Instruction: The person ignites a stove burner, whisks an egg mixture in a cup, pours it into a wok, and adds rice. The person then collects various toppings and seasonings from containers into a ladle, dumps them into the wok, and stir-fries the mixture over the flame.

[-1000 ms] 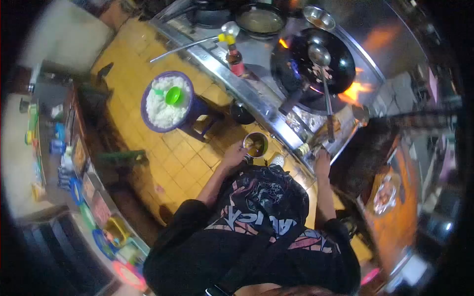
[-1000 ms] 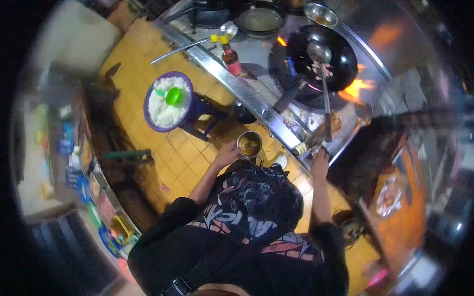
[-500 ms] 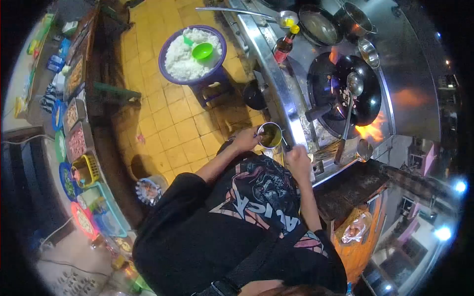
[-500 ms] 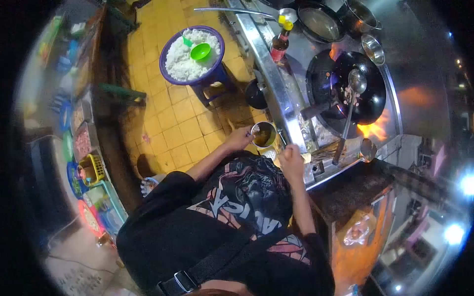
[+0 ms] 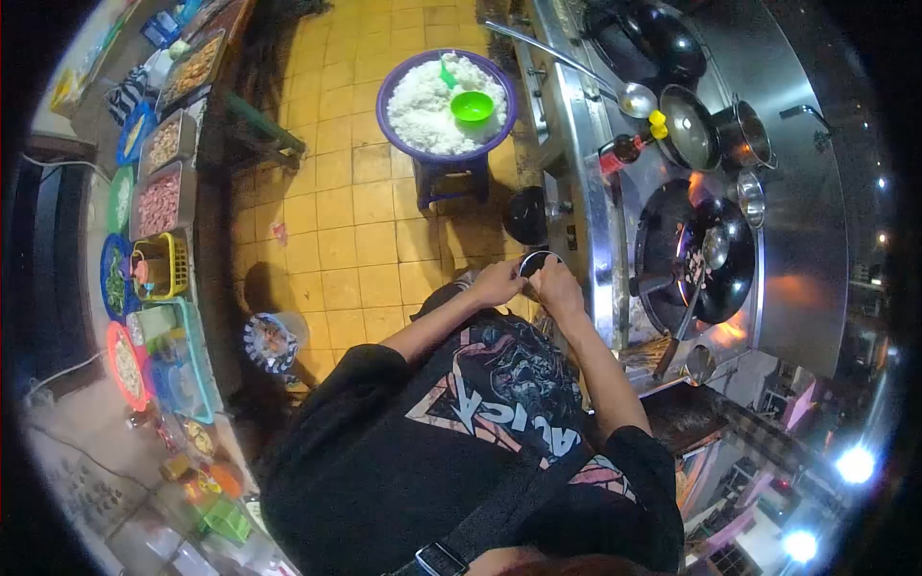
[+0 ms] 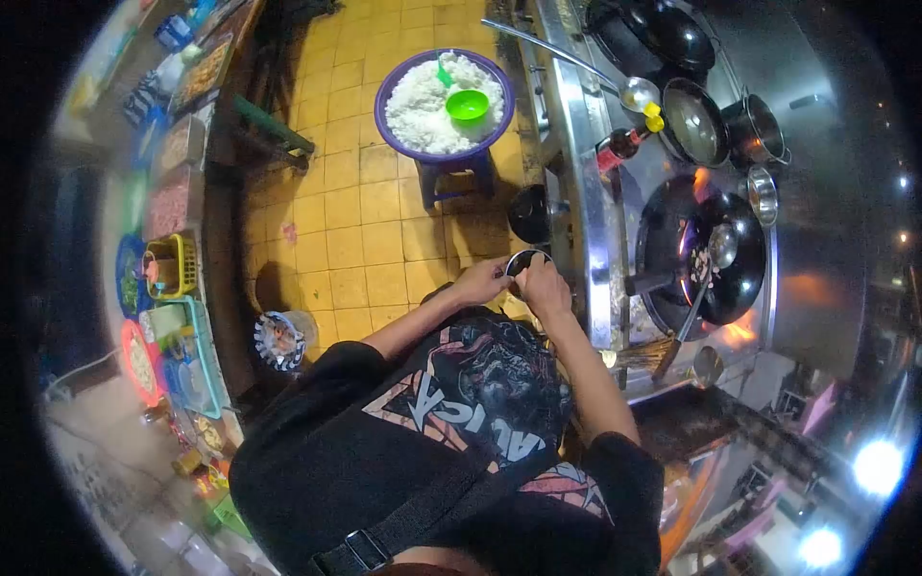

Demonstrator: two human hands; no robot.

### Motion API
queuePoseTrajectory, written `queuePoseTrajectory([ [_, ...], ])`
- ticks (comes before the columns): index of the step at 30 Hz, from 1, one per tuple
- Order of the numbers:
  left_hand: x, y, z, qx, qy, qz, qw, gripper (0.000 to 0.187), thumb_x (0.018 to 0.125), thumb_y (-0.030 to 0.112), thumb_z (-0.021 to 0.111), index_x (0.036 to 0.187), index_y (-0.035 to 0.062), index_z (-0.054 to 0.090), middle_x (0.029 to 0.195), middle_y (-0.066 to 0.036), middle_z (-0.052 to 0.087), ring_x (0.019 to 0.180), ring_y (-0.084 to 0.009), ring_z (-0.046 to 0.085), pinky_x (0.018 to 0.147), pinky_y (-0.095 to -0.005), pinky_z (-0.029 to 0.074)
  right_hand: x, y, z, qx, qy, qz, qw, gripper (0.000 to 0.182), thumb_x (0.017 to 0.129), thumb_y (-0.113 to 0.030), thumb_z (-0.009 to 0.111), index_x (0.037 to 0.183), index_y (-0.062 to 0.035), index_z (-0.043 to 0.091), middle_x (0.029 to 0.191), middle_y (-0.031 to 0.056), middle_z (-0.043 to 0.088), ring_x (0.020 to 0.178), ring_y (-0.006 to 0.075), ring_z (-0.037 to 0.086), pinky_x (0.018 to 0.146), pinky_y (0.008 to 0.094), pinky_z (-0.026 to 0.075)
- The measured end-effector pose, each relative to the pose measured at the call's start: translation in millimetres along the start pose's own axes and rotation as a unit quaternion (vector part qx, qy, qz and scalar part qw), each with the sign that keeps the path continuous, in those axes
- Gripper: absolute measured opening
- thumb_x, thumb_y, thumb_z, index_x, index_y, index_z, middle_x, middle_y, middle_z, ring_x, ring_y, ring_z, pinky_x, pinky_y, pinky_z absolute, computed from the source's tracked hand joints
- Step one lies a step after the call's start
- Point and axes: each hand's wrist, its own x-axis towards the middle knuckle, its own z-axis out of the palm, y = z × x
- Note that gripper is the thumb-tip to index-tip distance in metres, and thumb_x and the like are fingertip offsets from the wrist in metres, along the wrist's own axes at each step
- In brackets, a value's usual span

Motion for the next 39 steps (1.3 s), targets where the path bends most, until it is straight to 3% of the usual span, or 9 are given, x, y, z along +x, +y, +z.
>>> queuePoseTrajectory([
  [6, -1.3, -0.8, -3.7, 0.036, 0.007, -0.003, 0.999, 0.032, 0.081, 0.019, 0.054, 0.109, 0.0027, 0.054, 0.088, -0.016, 0.063, 0.082, -0.0237, 0.06, 0.074, -0.0353, 0.045, 20.5, -11.8, 1.6, -0.012, -0.011, -0.001, 1.0, 0.025, 0.08, -0.021, 0.05, 0.088, 0.0032, 0.046, 0.082, 0.0293, 0.058, 0.078, 0.0433, 0.058, 0.069, 0.0479, 0.048],
  [9, -0.9, 8.2, -2.2, -0.029, 0.056, 0.002, 0.998, 0.035, 0.077, 0.026, 0.053, 0.102, 0.0028, 0.058, 0.087, -0.024, 0.061, 0.084, -0.0399, 0.058, 0.075, -0.0454, 0.045, 23.4, -9.0, -1.6, -0.012, -0.025, -0.008, 1.0, 0.024, 0.08, -0.02, 0.048, 0.086, 0.003, 0.045, 0.081, 0.0297, 0.058, 0.075, 0.0429, 0.058, 0.066, 0.0505, 0.047],
  [23, -41.4, 75.0, 48.6, -0.149, 0.141, -0.066, 0.976, 0.032, 0.079, 0.013, 0.054, 0.108, 0.0001, 0.055, 0.094, -0.016, 0.063, 0.088, -0.0252, 0.06, 0.079, -0.0334, 0.044, -5.6, 17.5, -34.8, -0.053, -0.092, -0.109, 0.988, 0.029, 0.082, -0.02, 0.052, 0.094, 0.0049, 0.042, 0.077, 0.0284, 0.058, 0.074, 0.0427, 0.06, 0.063, 0.0501, 0.048],
  [25, -45.0, 55.7, 59.3, -0.184, 0.169, -0.039, 0.968, 0.036, 0.079, 0.016, 0.056, 0.111, -0.0001, 0.054, 0.099, -0.014, 0.062, 0.092, -0.0211, 0.059, 0.082, -0.0317, 0.043, -5.2, 15.2, -33.6, -0.067, -0.129, -0.119, 0.982, 0.034, 0.081, -0.024, 0.055, 0.097, 0.0042, 0.043, 0.076, 0.0284, 0.058, 0.076, 0.0418, 0.06, 0.063, 0.0486, 0.049],
  [27, -50.0, 43.7, 63.3, -0.18, 0.189, -0.017, 0.965, 0.038, 0.079, 0.019, 0.057, 0.112, 0.0009, 0.053, 0.101, -0.016, 0.061, 0.095, -0.0236, 0.058, 0.083, -0.0318, 0.042, -5.6, 11.2, -42.4, -0.115, -0.153, -0.298, 0.935, 0.033, 0.086, -0.024, 0.047, 0.102, 0.004, 0.04, 0.084, 0.0317, 0.058, 0.081, 0.0433, 0.059, 0.07, 0.0511, 0.048],
  [29, -54.7, 26.2, 67.3, -0.184, 0.222, -0.035, 0.957, 0.038, 0.079, 0.02, 0.057, 0.112, 0.0012, 0.053, 0.098, -0.017, 0.061, 0.093, -0.0258, 0.059, 0.081, -0.0332, 0.043, -3.7, -5.5, -45.8, -0.01, -0.179, -0.107, 0.978, 0.034, 0.09, -0.028, 0.042, 0.101, 0.0037, 0.037, 0.084, 0.0332, 0.057, 0.08, 0.0459, 0.057, 0.069, 0.0524, 0.045],
  [36, -84.6, -29.5, 52.3, -0.228, 0.339, -0.005, 0.913, 0.033, 0.076, 0.023, 0.057, 0.101, 0.0033, 0.057, 0.085, -0.018, 0.062, 0.077, -0.0318, 0.061, 0.07, -0.039, 0.047, 5.8, -51.3, -5.5, 0.003, -0.208, -0.274, 0.939, 0.035, 0.093, -0.032, 0.036, 0.097, 0.002, 0.028, 0.081, 0.0357, 0.055, 0.081, 0.0499, 0.053, 0.067, 0.0552, 0.042],
  [37, -102.1, -25.0, 42.9, -0.178, 0.372, -0.058, 0.909, 0.027, 0.077, 0.022, 0.059, 0.09, -0.0009, 0.055, 0.076, -0.016, 0.058, 0.073, -0.0255, 0.056, 0.07, -0.0372, 0.044, 8.6, -61.0, 8.2, 0.021, -0.214, -0.317, 0.924, 0.036, 0.093, -0.033, 0.036, 0.097, 0.0021, 0.028, 0.081, 0.0359, 0.054, 0.081, 0.0503, 0.053, 0.066, 0.0548, 0.042],
  [39, -137.2, -27.8, 19.1, -0.134, 0.374, -0.122, 0.91, 0.035, 0.076, 0.022, 0.057, 0.104, 0.0019, 0.056, 0.09, -0.021, 0.06, 0.085, -0.0323, 0.059, 0.075, -0.0397, 0.045, 6.6, -102.2, 26.9, -0.019, -0.266, -0.305, 0.914, 0.036, 0.093, -0.032, 0.038, 0.097, 0.0017, 0.026, 0.082, 0.0357, 0.054, 0.081, 0.0492, 0.054, 0.064, 0.0537, 0.042],
])
